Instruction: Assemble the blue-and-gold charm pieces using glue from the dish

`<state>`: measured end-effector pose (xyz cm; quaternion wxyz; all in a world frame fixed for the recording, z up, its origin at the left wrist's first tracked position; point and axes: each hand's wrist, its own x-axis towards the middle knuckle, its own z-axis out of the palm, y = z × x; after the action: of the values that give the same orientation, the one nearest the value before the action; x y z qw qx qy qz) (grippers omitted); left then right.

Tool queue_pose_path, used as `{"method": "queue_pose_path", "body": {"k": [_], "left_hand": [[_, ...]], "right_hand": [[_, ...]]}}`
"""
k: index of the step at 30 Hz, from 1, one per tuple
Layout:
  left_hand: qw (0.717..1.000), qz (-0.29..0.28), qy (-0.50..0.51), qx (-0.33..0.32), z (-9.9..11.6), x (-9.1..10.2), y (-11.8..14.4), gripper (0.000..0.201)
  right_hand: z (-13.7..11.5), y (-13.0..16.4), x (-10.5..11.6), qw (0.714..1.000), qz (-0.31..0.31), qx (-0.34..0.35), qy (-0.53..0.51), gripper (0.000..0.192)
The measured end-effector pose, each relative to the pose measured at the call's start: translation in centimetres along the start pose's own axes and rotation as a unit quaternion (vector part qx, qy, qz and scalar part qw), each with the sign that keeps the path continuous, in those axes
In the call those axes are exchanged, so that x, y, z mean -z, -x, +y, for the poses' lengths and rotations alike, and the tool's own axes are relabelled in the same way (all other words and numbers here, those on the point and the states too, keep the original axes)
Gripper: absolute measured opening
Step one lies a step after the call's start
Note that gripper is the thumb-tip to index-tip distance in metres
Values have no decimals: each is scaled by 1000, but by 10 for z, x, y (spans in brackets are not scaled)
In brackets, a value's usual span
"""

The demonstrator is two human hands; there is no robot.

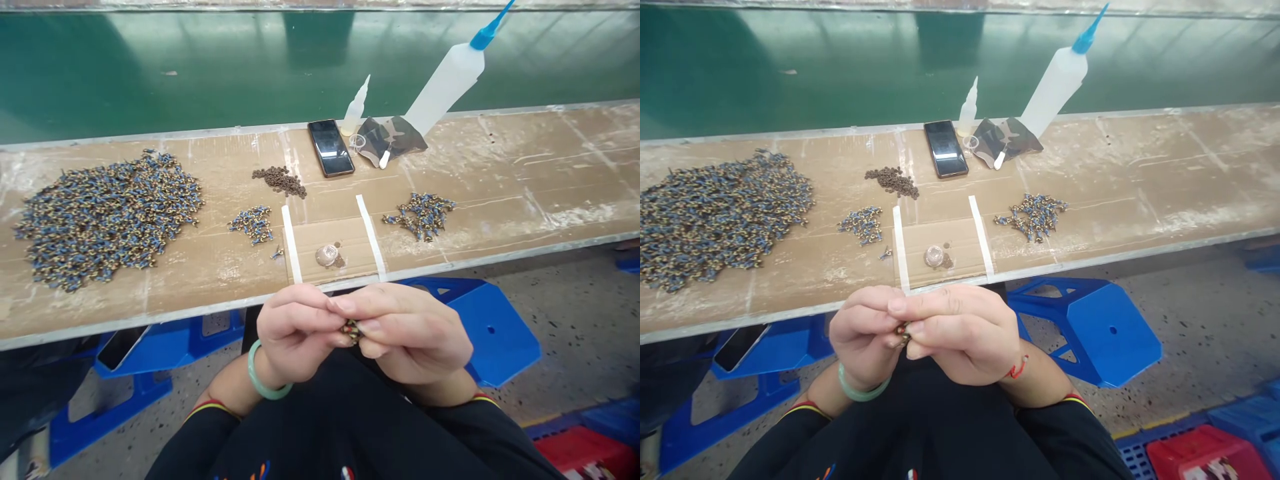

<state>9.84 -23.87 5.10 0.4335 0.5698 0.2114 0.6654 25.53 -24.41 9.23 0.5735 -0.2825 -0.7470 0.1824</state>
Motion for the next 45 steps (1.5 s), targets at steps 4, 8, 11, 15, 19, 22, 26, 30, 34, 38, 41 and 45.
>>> {"method": "queue_pose_path", "body": {"k": [4, 8, 11, 15, 19, 22, 26, 30, 34, 38, 41, 45], "left_hand": [[996, -1, -76, -51, 0, 5, 3, 28], [990, 3, -119, -72, -3, 6, 9, 39], [989, -6, -120, -82, -6, 6, 12, 44], [989, -12, -123, -83, -6, 7, 11, 43], [990, -18, -113, -77, -6, 4, 10, 39], [994, -17, -84, -72, -7, 0, 12, 39], [997, -12, -61, -39, -7, -6, 14, 36], [999, -27, -22, -11, -8, -8, 8, 31], [995, -78, 31, 51, -13, -5, 0, 34], [992, -91, 7, 92, -16, -7, -4, 48], [988, -103, -9, 111, -15, -9, -4, 60], [987, -106, -34, 112, -16, -8, -2, 61]], "right_hand": [[3, -3, -2, 999, -2, 34, 11, 8], [6, 1, -4, 997, 12, 62, 34, 14], [6, 6, -6, 995, 27, 74, 61, 16], [7, 11, -7, 992, 32, 80, 87, 16], [9, 12, -5, 990, 38, 90, 100, 17], [10, 13, -3, 989, 19, 98, 109, 15], [12, 15, 0, 986, 36, 101, 127, 12], [17, 18, 1, 985, 45, 101, 130, 15], [20, 14, -12, 987, 153, -23, 53, 15], [19, 6, -32, 923, 307, -204, -112, 5], [18, 0, -41, 868, 346, -296, -201, 18], [19, -3, -45, 838, 358, -335, -239, 24]]}}
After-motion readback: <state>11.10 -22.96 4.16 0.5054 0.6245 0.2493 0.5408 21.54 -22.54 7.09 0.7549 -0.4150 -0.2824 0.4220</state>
